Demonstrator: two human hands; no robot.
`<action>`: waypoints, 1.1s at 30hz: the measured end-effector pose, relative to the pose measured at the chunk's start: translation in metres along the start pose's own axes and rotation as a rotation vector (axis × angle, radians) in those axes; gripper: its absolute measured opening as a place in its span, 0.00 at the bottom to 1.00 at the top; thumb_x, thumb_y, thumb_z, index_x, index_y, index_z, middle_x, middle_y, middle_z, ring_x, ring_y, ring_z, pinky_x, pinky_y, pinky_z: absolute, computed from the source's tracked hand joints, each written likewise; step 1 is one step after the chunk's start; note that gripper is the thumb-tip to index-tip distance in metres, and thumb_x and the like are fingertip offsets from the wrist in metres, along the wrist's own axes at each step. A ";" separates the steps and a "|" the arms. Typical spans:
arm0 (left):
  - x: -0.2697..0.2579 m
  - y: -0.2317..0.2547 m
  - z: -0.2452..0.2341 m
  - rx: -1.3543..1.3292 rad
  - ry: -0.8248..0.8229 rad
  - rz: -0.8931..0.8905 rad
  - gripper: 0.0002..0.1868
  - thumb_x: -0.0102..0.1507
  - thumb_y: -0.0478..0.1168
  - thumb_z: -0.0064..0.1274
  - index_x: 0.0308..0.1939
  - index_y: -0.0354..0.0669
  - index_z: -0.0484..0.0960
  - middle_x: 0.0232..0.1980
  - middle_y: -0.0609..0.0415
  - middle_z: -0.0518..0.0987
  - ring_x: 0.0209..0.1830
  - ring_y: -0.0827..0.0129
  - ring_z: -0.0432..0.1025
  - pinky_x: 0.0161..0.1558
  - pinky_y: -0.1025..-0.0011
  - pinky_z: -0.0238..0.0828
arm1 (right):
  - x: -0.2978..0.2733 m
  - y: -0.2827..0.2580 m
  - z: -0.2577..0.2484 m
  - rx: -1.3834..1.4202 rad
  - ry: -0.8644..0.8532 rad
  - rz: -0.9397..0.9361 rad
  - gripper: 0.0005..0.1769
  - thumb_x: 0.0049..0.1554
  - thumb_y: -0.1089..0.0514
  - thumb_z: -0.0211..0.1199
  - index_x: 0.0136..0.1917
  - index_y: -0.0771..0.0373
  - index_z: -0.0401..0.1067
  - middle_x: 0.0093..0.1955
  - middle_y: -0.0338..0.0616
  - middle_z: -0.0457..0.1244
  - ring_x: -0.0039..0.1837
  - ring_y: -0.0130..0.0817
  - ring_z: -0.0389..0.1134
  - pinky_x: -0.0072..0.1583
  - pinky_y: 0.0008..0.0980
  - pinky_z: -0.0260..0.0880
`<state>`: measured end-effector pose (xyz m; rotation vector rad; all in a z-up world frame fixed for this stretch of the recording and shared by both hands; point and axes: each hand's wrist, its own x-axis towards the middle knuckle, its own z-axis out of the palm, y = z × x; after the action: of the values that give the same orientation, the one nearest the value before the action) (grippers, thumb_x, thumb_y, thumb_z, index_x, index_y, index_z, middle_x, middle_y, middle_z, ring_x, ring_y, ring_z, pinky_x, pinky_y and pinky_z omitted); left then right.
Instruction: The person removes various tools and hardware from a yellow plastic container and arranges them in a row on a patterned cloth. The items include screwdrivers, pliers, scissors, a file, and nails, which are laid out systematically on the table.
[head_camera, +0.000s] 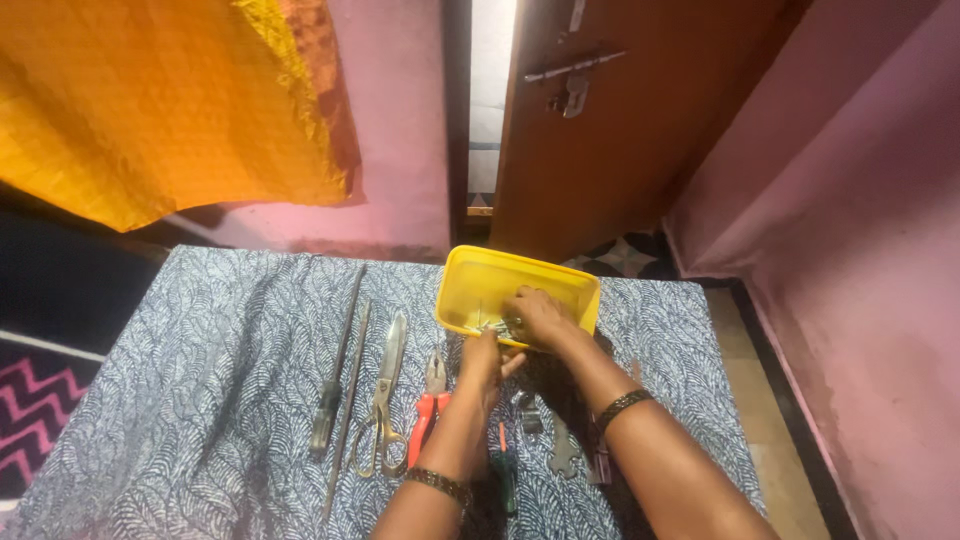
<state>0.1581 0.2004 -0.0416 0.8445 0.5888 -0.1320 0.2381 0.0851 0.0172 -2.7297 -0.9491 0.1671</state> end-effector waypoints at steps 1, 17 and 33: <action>-0.004 0.002 0.000 0.021 0.028 -0.011 0.22 0.67 0.47 0.40 0.63 0.45 0.70 0.52 0.48 0.79 0.44 0.56 0.76 0.42 0.61 0.79 | 0.004 0.003 0.004 0.006 -0.007 -0.009 0.16 0.47 0.53 0.69 0.50 0.50 0.75 0.53 0.48 0.66 0.58 0.53 0.68 0.57 0.49 0.70; -0.046 0.063 0.024 1.018 0.488 1.085 0.25 0.60 0.35 0.55 0.62 0.40 0.71 0.60 0.39 0.72 0.64 0.43 0.65 0.65 0.52 0.60 | 0.012 0.016 -0.002 0.025 -0.121 0.190 0.14 0.46 0.50 0.71 0.47 0.51 0.77 0.52 0.45 0.70 0.58 0.48 0.71 0.56 0.48 0.70; 0.039 0.104 0.036 1.913 0.157 0.090 0.22 0.54 0.43 0.72 0.51 0.48 0.86 0.58 0.49 0.82 0.60 0.60 0.77 0.56 0.64 0.76 | 0.000 0.013 -0.008 0.185 -0.096 0.212 0.17 0.46 0.50 0.72 0.48 0.55 0.78 0.50 0.42 0.71 0.56 0.43 0.72 0.58 0.43 0.69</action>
<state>0.2409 0.2475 0.0251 2.7408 0.4371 -0.5891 0.2471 0.0738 0.0213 -2.6634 -0.6302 0.4063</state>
